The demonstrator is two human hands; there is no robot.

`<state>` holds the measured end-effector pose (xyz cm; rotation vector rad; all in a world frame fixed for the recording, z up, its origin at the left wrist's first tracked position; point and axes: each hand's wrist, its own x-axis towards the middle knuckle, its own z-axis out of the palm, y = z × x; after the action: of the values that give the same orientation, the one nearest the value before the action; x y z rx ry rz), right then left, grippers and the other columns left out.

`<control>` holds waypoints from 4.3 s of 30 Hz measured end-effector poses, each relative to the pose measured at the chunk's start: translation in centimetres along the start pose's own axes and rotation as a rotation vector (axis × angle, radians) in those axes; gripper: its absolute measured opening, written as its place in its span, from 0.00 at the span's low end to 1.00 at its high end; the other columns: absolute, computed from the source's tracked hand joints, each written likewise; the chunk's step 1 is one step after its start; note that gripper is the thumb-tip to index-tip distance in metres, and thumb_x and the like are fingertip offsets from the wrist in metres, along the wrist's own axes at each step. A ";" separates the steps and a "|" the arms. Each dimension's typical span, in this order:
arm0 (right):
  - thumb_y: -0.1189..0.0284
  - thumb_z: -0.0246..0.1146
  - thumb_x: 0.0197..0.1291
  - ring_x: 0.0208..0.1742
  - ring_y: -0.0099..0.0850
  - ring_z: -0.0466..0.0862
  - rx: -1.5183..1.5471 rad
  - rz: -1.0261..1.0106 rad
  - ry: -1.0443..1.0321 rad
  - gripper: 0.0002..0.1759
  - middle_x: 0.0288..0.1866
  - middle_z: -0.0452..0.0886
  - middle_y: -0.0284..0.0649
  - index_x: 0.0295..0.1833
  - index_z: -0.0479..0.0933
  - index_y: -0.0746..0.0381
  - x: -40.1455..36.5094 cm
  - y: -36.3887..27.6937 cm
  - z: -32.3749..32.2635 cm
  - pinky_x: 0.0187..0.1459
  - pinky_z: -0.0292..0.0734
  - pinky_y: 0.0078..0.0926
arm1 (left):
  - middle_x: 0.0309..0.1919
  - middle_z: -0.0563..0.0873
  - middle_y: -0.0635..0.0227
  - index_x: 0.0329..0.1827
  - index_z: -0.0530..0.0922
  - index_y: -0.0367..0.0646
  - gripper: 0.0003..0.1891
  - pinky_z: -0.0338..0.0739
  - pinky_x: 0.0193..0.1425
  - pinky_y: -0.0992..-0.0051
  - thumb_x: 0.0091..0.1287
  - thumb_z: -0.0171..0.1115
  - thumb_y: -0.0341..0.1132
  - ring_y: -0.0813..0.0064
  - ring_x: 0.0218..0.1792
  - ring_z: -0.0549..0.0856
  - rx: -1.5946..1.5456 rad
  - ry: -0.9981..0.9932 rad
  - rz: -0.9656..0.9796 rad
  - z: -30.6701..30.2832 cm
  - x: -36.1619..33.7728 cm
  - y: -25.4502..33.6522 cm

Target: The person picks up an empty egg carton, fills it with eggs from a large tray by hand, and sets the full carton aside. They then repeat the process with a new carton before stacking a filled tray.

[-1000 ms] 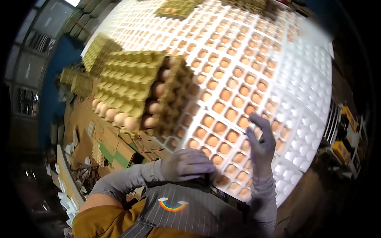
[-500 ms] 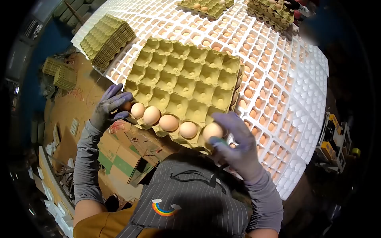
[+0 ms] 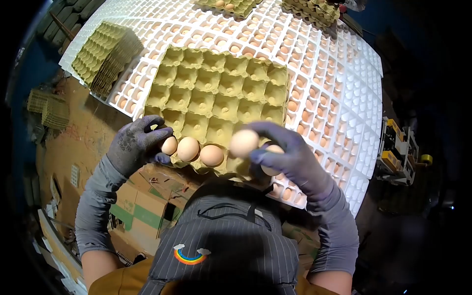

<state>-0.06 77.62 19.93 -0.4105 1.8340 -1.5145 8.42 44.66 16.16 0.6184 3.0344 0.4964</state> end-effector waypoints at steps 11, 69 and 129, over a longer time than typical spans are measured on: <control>0.56 0.73 0.53 0.63 0.44 0.78 -1.258 -0.291 0.058 0.24 0.68 0.70 0.46 0.53 0.80 0.55 2.4 0.3 6.8 0.61 0.76 0.36 | 0.63 0.72 0.53 0.52 0.82 0.50 0.22 0.80 0.54 0.63 0.57 0.71 0.48 0.56 0.50 0.81 0.208 0.060 -0.021 -0.7 3.1 4.4; 0.76 0.57 0.68 0.58 0.31 0.82 0.029 -0.244 0.953 0.20 0.58 0.81 0.44 0.65 0.74 0.63 -8.4 28.3 -35.1 0.60 0.75 0.27 | 0.65 0.77 0.54 0.70 0.70 0.36 0.26 0.69 0.71 0.65 0.68 0.61 0.27 0.59 0.69 0.75 -0.817 0.062 -0.088 27.6 29.4 33.4; 0.61 0.68 0.57 0.56 0.39 0.80 -1.246 -0.590 0.319 0.21 0.53 0.82 0.42 0.54 0.79 0.57 23.0 1.5 0.3 0.59 0.74 0.37 | 0.59 0.82 0.57 0.67 0.76 0.53 0.27 0.72 0.70 0.60 0.62 0.70 0.36 0.56 0.67 0.75 -0.196 0.106 0.180 4.3 17.2 -14.6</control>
<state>-15.62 63.00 11.13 -1.4315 2.9362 -0.5273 -12.75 39.81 8.56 0.8826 2.9885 0.8454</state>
